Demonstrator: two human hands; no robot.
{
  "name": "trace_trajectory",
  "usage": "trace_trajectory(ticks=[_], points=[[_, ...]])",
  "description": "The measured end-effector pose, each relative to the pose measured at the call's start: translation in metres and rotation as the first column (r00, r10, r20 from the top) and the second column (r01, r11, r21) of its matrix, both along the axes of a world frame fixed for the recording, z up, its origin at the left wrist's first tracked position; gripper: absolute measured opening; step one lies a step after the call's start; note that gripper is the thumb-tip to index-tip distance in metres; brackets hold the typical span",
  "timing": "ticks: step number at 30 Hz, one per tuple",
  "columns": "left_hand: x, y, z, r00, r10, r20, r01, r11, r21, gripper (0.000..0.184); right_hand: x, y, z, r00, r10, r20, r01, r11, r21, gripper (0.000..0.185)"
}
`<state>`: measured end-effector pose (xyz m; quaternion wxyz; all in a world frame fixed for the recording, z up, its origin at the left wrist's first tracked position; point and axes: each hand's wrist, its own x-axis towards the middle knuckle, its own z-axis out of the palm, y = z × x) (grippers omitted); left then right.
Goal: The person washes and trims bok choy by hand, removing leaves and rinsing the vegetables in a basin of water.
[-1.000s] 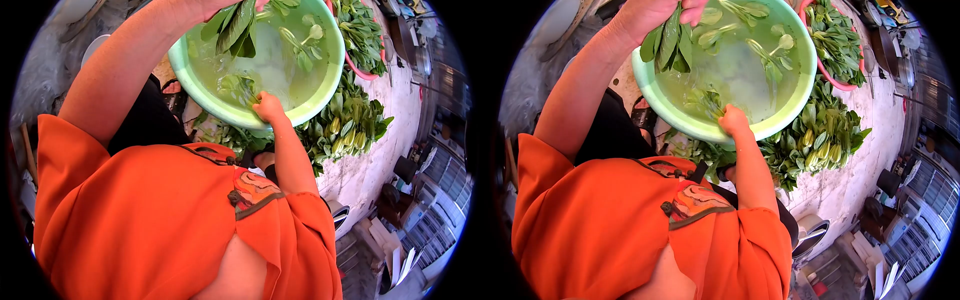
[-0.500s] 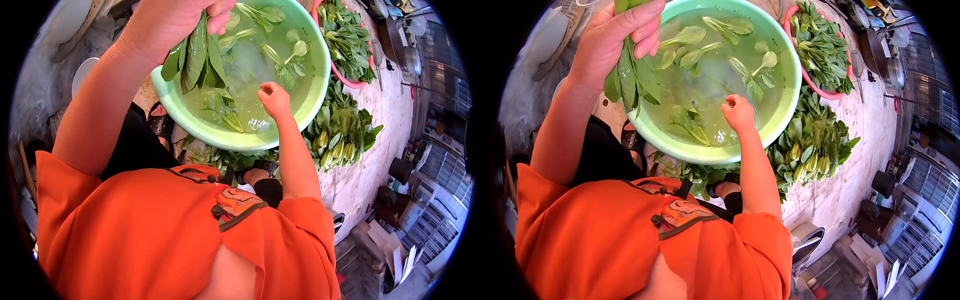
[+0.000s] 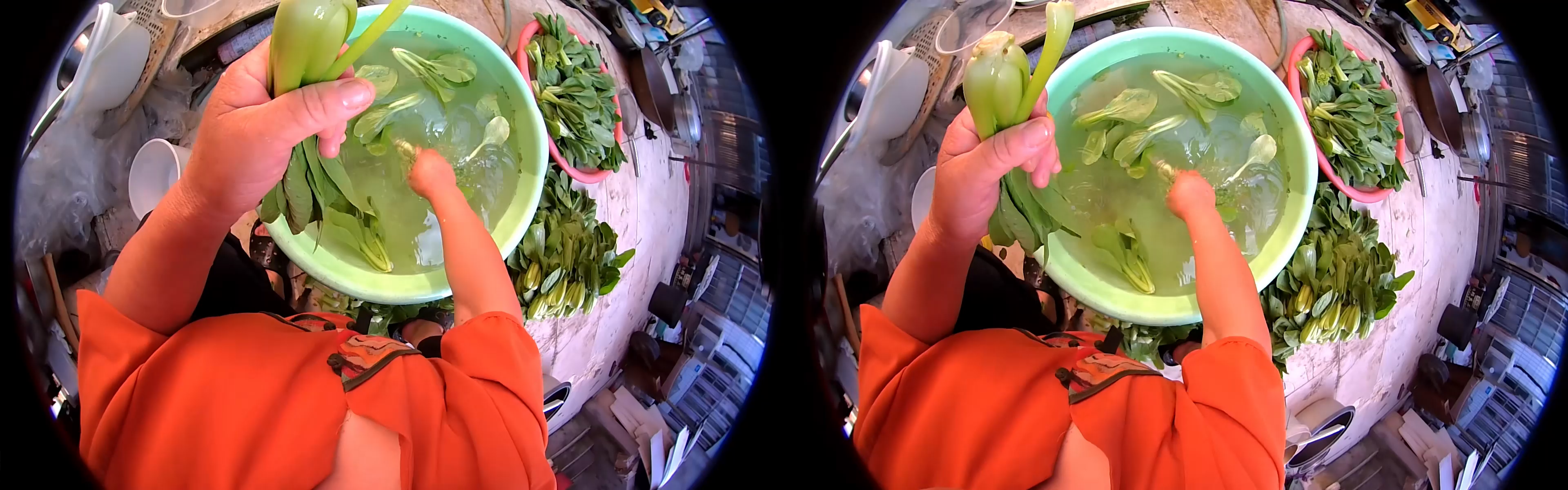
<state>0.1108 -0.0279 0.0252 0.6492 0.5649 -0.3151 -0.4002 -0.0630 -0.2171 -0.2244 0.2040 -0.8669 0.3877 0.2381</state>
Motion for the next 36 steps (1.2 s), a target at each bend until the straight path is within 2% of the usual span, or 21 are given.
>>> trace_trajectory(ticks=[1,2,4,5,7,8,10,11,13,14,15,17,19,21,24,25,28,29,31,32,36], points=[[0.002,-0.001,-0.002,1.000,0.021,0.008,-0.021,1.000,0.009,0.021,-0.003,0.008,0.000,0.990,0.138,0.001,-0.137,0.987,0.086,0.040],[0.004,-0.002,-0.003,1.000,0.021,0.007,-0.021,1.000,0.013,0.021,-0.009,0.009,0.001,0.990,0.138,0.000,-0.137,0.986,0.090,0.040],[0.008,-0.003,-0.005,1.000,0.005,-0.004,-0.005,1.000,-0.023,0.020,-0.021,0.009,0.003,0.975,0.004,0.223,-0.021,0.997,0.075,0.038],[0.008,-0.002,-0.006,1.000,0.003,-0.003,-0.004,1.000,-0.022,0.020,-0.022,0.013,0.002,0.974,0.003,0.224,-0.020,0.997,0.076,0.038],[0.002,-0.001,-0.009,0.991,0.119,0.064,-0.121,0.992,0.022,0.021,-0.026,0.025,-0.001,0.962,-0.242,0.127,0.240,0.970,0.029,0.038],[0.001,-0.001,-0.009,0.991,0.117,0.066,-0.118,0.993,0.018,0.021,-0.030,0.035,-0.005,0.961,-0.243,0.130,0.242,0.970,0.026,0.038],[0.002,-0.002,-0.006,0.976,0.169,0.138,-0.176,0.984,0.036,0.024,-0.037,0.056,-0.006,0.936,0.043,0.348,-0.045,0.999,-0.001,0.033],[0.005,0.000,-0.004,0.975,0.172,0.137,-0.178,0.984,0.030,0.024,-0.039,0.055,-0.004,0.936,0.046,0.349,-0.047,0.999,-0.006,0.033],[0.014,0.005,-0.001,0.977,0.104,0.186,-0.126,0.985,0.114,0.029,-0.036,0.053,0.020,0.831,-0.323,0.453,0.171,0.923,0.344,0.030],[0.019,0.005,-0.004,0.977,0.107,0.186,-0.128,0.986,0.106,0.029,-0.036,0.051,0.028,0.769,-0.419,0.483,0.233,0.887,0.398,0.026],[0.023,0.004,-0.010,0.961,0.111,0.254,-0.145,0.982,0.121,0.034,-0.036,0.051,0.046,0.769,-0.414,0.487,0.231,0.891,0.392,0.026],[0.023,0.004,-0.016,0.941,0.119,0.317,-0.165,0.978,0.125,0.040,-0.032,0.052,0.100,0.628,-0.601,0.495,0.171,0.727,0.665,0.021],[0.017,-0.001,-0.014,0.886,0.111,0.450,-0.167,0.982,0.087,0.053,-0.032,0.055,0.145,0.591,-0.600,0.539,0.082,0.709,0.700,0.020],[0.013,-0.003,-0.018,0.916,0.054,0.398,-0.088,0.994,0.067,0.062,-0.029,0.064,0.185,0.550,-0.597,0.584,-0.012,0.694,0.720,0.019],[-0.003,-0.009,-0.031,0.994,-0.070,0.088,0.070,0.998,0.007,0.065,-0.030,0.078,0.228,0.437,-0.661,0.610,-0.086,0.645,0.760,0.023],[-0.010,-0.009,-0.031,0.994,-0.068,0.089,0.069,0.998,-0.008,0.065,-0.030,0.084,0.239,0.437,-0.651,0.620,-0.086,0.656,0.750,0.023],[-0.035,0.001,-0.019,0.930,-0.306,-0.203,0.292,0.952,-0.097,0.071,-0.031,0.104,0.260,0.308,-0.724,0.618,-0.033,0.641,0.767,0.035],[-0.041,0.005,-0.017,0.929,-0.311,-0.201,0.295,0.950,-0.106,0.071,-0.032,0.110,0.264,0.306,-0.719,0.624,-0.029,0.648,0.761,0.035],[-0.053,0.009,-0.016,0.880,-0.378,-0.289,0.329,0.922,-0.203,0.071,-0.033,0.122,0.270,0.200,-0.785,0.587,0.063,0.608,0.792,0.038],[-0.055,0.012,-0.015,0.871,-0.394,-0.292,0.358,0.918,-0.172,0.068,-0.035,0.126,0.269,0.163,-0.815,0.556,0.075,0.572,0.817,0.037],[-0.066,0.009,-0.020,0.837,-0.453,-0.307,0.409,0.890,-0.200,0.068,-0.043,0.136,0.264,0.060,-0.899,0.434,0.093,0.438,0.894,0.025]])
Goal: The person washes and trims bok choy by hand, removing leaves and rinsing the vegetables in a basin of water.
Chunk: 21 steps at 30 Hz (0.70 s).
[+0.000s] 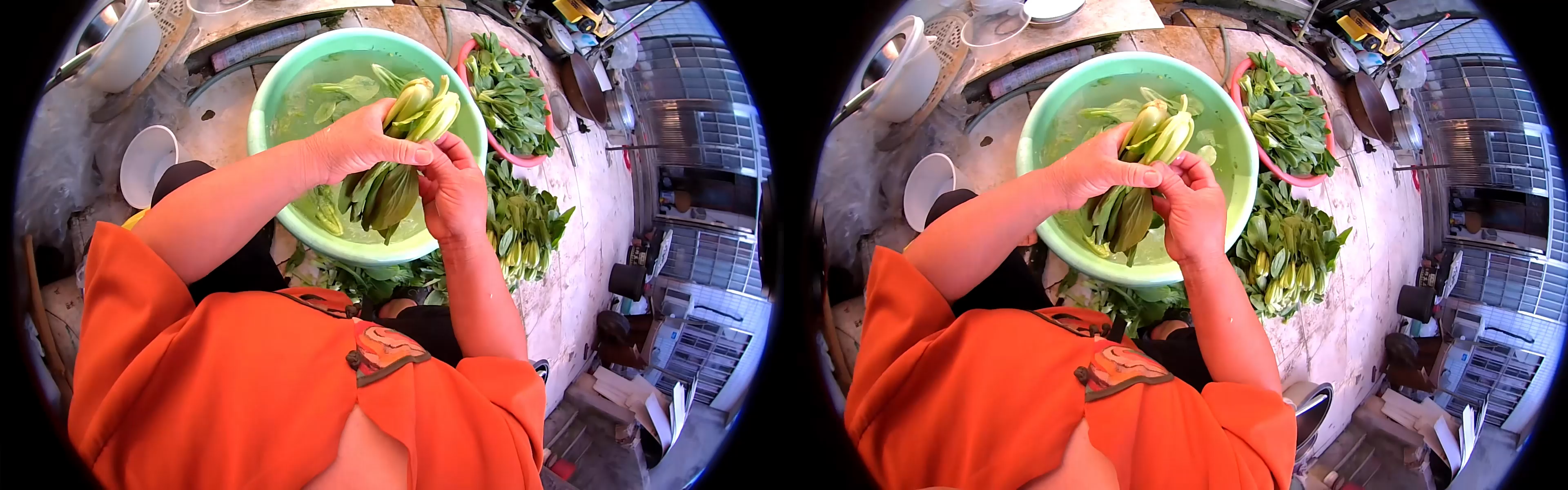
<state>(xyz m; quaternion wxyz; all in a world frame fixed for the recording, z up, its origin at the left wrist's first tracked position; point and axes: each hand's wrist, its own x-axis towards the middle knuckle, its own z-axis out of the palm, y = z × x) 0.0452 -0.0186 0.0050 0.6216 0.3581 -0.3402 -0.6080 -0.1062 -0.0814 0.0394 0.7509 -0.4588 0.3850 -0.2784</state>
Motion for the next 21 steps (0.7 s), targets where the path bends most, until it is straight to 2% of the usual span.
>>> trace_trajectory(ticks=[1,3,5,7,8,10,15,17,21], points=[[0.000,0.000,0.000,1.000,-0.006,-0.009,0.006,1.000,0.004,0.068,-0.005,-0.002,0.000,1.000,0.017,-0.011,-0.017,1.000,0.023,0.023],[0.000,-0.003,0.000,0.990,-0.100,0.104,0.096,0.994,0.042,0.072,-0.014,-0.006,0.004,0.999,0.025,-0.023,-0.024,0.998,0.049,0.021],[-0.003,-0.007,-0.010,0.988,-0.132,0.075,0.126,0.989,0.074,0.065,-0.024,-0.007,0.011,0.992,0.109,-0.067,-0.101,0.989,0.107,0.011],[-0.008,-0.009,-0.011,0.983,-0.174,0.063,0.170,0.983,0.075,0.056,-0.034,-0.009,0.007,0.993,0.106,-0.060,-0.101,0.991,0.089,0.015],[-0.011,-0.009,-0.011,0.981,-0.184,0.058,0.178,0.979,0.101,0.049,-0.038,-0.011,0.003,0.990,0.111,-0.089,-0.110,0.994,0.023,0.018],[-0.014,-0.011,-0.012,0.974,-0.223,0.026,0.216,0.963,0.162,0.049,-0.043,-0.012,-0.002,0.984,0.092,-0.154,-0.105,0.991,-0.079,0.024],[-0.010,-0.015,-0.011,0.950,-0.312,-0.024,0.306,0.909,0.283,0.048,-0.059,-0.025,-0.008,0.955,0.167,-0.246,-0.204,0.970,-0.133,0.025],[-0.008,-0.016,-0.012,0.956,-0.291,-0.022,0.285,0.914,0.288,0.048,-0.065,-0.031,-0.009,0.942,0.201,-0.270,-0.234,0.967,-0.096,0.022],[-0.006,-0.014,-0.011,0.963,-0.271,0.008,0.257,0.923,0.285,0.050,-0.067,-0.032,-0.008,0.910,0.264,-0.321,-0.330,0.928,-0.174,0.020]])
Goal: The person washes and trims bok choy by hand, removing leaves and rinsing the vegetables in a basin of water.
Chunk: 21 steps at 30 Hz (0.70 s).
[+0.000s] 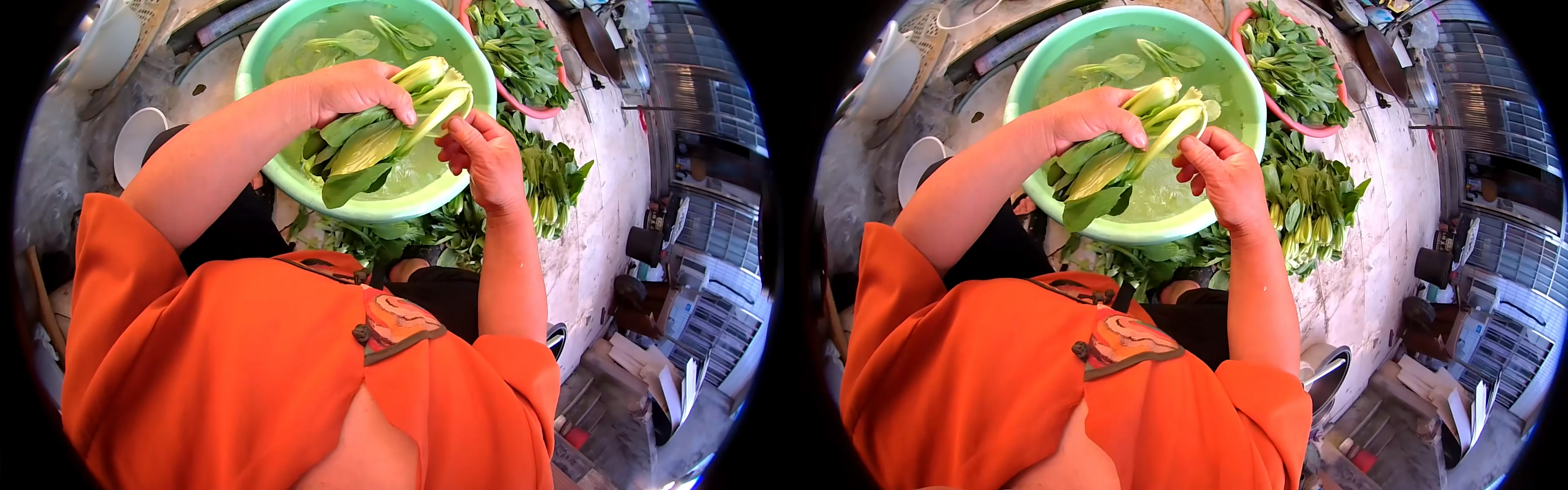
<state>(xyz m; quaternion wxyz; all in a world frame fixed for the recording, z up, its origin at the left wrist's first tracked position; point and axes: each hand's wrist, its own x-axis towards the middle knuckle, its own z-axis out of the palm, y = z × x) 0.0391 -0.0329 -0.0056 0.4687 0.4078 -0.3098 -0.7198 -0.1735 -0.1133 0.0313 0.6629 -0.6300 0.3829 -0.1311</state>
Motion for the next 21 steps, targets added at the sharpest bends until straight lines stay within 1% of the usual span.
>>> trace_trajectory(ticks=[2,5,6,8,9,10,12,13,14,16,17,19,20,21], points=[[0.000,0.000,0.000,1.000,-0.020,0.022,0.020,1.000,0.010,0.051,0.000,0.000,0.000,1.000,0.010,-0.017,-0.011,1.000,-0.018,0.019],[0.001,0.000,-0.003,0.999,0.012,0.036,-0.012,1.000,0.010,0.052,0.005,0.005,-0.001,0.995,-0.071,0.074,0.062,0.991,0.116,0.022],[0.000,0.001,-0.004,0.999,0.013,0.035,-0.013,1.000,0.013,0.052,0.008,0.008,-0.001,0.995,-0.070,0.073,0.061,0.991,0.118,0.022],[-0.002,0.002,-0.007,0.977,0.098,0.187,-0.083,0.993,-0.089,0.055,0.013,0.015,-0.002,0.979,-0.137,0.153,0.108,0.977,0.183,0.026],[-0.005,0.002,-0.010,0.968,0.123,0.218,-0.097,0.987,-0.127,0.059,0.017,0.017,-0.007,0.980,-0.163,0.114,0.147,0.979,0.138,0.029],[-0.007,0.002,-0.013,0.968,0.123,0.218,-0.097,0.987,-0.126,0.059,0.019,0.018,-0.009,0.980,-0.163,0.114,0.147,0.979,0.140,0.029],[-0.010,0.004,-0.017,0.974,0.079,0.213,-0.061,0.994,-0.087,0.057,0.021,0.020,-0.010,0.996,-0.084,0.020,0.084,0.996,-0.013,0.029],[-0.009,0.005,-0.016,0.974,0.080,0.213,-0.063,0.994,-0.085,0.057,0.022,0.020,-0.011,0.996,-0.092,0.021,0.091,0.996,0.015,0.028],[-0.009,0.005,-0.015,0.969,0.079,0.234,-0.067,0.996,-0.059,0.053,0.021,0.021,-0.010,0.996,-0.090,0.021,0.089,0.996,0.018,0.028],[-0.007,0.005,-0.010,0.958,0.072,0.277,-0.073,0.997,-0.009,0.044,0.018,0.021,-0.008,0.998,-0.050,-0.038,0.050,0.999,-0.006,0.024],[-0.006,0.006,-0.009,0.958,0.072,0.276,-0.073,0.997,-0.007,0.044,0.016,0.019,-0.009,0.998,-0.050,-0.039,0.050,0.999,-0.004,0.024],[-0.001,0.007,-0.005,0.865,0.074,0.497,-0.050,0.997,-0.060,0.044,0.013,0.016,-0.011,0.996,0.008,-0.092,-0.011,0.999,-0.031,0.021],[0.002,0.007,-0.003,0.865,0.072,0.496,-0.050,0.997,-0.058,0.044,0.012,0.015,-0.013,0.996,0.008,-0.093,-0.011,1.000,-0.028,0.021],[0.005,0.006,-0.002,0.750,0.060,0.658,0.012,0.994,-0.105,0.045,0.011,0.014,-0.013,0.990,0.052,-0.129,-0.057,0.998,-0.037,0.020]])
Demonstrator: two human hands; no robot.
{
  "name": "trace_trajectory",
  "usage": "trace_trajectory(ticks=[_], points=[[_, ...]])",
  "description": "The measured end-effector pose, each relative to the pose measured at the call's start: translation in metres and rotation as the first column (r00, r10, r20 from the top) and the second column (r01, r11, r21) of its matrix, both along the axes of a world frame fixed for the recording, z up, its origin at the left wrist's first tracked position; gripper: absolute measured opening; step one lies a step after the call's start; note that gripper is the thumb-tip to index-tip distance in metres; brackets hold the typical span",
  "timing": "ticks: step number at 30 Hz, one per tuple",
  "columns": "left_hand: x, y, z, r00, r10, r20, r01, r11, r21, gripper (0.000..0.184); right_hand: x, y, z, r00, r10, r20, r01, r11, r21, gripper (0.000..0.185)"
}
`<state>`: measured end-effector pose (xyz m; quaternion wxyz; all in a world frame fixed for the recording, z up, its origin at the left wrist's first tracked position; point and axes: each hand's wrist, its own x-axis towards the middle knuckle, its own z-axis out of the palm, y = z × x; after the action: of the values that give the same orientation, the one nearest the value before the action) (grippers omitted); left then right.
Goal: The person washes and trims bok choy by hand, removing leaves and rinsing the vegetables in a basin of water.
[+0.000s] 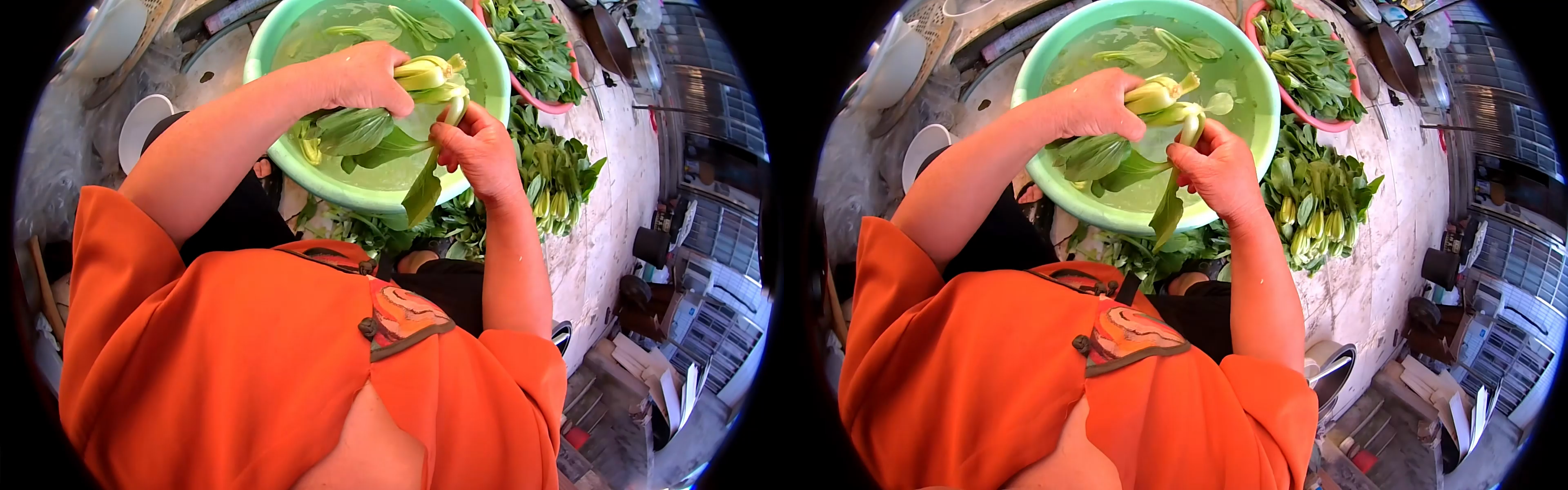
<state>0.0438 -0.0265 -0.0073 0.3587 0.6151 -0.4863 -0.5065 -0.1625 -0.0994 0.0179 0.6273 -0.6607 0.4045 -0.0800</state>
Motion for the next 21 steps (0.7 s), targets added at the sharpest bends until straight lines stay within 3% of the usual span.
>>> trace_trajectory(ticks=[1,2,3,4,5,6,7,8,9,10,11,13,14,15,16,17,18,21], points=[[0.003,0.000,0.002,0.978,-0.041,0.203,0.050,0.998,-0.039,0.045,-0.001,-0.002,-0.001,0.998,0.045,-0.036,-0.046,0.999,-0.010,0.020],[0.008,0.000,0.006,0.978,-0.040,0.203,0.049,0.998,-0.037,0.045,-0.004,-0.004,-0.003,0.993,0.076,-0.086,-0.079,0.997,-0.028,0.015],[0.013,0.000,0.010,0.935,-0.099,0.340,0.109,0.994,-0.010,0.045,-0.007,-0.007,-0.002,0.993,0.077,-0.086,-0.080,0.996,-0.026,0.015],[0.016,0.001,0.011,0.869,-0.157,0.469,0.165,0.986,0.025,0.044,-0.011,-0.010,0.000,0.958,0.159,-0.240,-0.188,0.977,-0.101,0.014],[0.020,0.000,0.007,0.869,-0.157,0.469,0.164,0.986,0.027,0.044,-0.014,-0.011,0.001,0.893,0.222,-0.392,-0.303,0.940,-0.157,0.014],[0.024,0.000,0.006,0.795,-0.179,0.579,0.174,0.983,0.064,0.041,-0.015,-0.011,0.003,0.838,0.231,-0.493,-0.417,0.855,-0.308,0.017],[0.026,0.001,0.003,0.707,-0.202,0.678,0.180,0.978,0.103,0.038,-0.019,-0.013,-0.002,0.839,0.233,-0.492,-0.417,0.856,-0.306,0.017],[0.027,0.001,0.003,0.705,-0.204,0.679,0.181,0.978,0.106,0.038,-0.025,-0.018,-0.014,0.808,0.233,-0.541,-0.469,0.811,-0.350,0.018],[0.029,0.003,0.009,0.811,-0.161,0.562,0.132,0.987,0.092,0.039,-0.027,-0.020,-0.021,0.777,0.227,-0.587,-0.518,0.760,-0.393,0.020],[0.030,0.004,0.014,0.895,-0.110,0.432,0.081,0.993,0.085,0.040,-0.027,-0.022,-0.028,0.774,0.218,-0.594,-0.486,0.807,-0.335,0.025],[0.029,0.005,0.014,0.892,-0.112,0.439,0.084,0.993,0.084,0.040,-0.028,-0.025,-0.031,0.779,0.215,-0.589,-0.481,0.808,-0.341,0.025],[0.026,0.005,0.010,0.999,0.041,0.000,-0.041,0.996,0.078,0.047,-0.022,-0.023,-0.029,0.794,0.166,-0.585,-0.424,0.840,-0.338,0.036],[0.023,0.004,0.005,0.999,0.037,0.006,-0.037,0.996,0.076,0.047,-0.021,-0.019,-0.028,0.854,0.120,-0.506,-0.358,0.840,-0.406,0.042],[0.020,0.003,-0.001,0.988,0.002,-0.152,0.007,0.998,0.063,0.052,-0.016,-0.016,-0.019,0.858,0.114,-0.502,-0.351,0.842,-0.409,0.042],[0.017,0.002,-0.004,0.951,-0.031,-0.308,0.048,0.998,0.046,0.056,-0.007,-0.012,-0.002,0.958,0.073,-0.279,-0.150,0.952,-0.266,0.046],[0.014,0.003,-0.006,0.951,-0.034,-0.307,0.051,0.998,0.049,0.056,-0.002,-0.009,0.008,0.998,-0.026,-0.056,0.022,0.998,-0.065,0.051],[0.007,0.004,-0.005,0.922,-0.030,-0.386,0.063,0.995,0.073,0.057,0.001,-0.008,0.007,0.995,-0.057,0.085,0.059,0.998,-0.015,0.049],[-0.006,0.006,-0.004,0.875,-0.030,-0.483,0.094,0.990,0.109,0.058,0.010,0.000,0.007,0.971,-0.107,0.214,0.099,0.994,0.050,0.042]])
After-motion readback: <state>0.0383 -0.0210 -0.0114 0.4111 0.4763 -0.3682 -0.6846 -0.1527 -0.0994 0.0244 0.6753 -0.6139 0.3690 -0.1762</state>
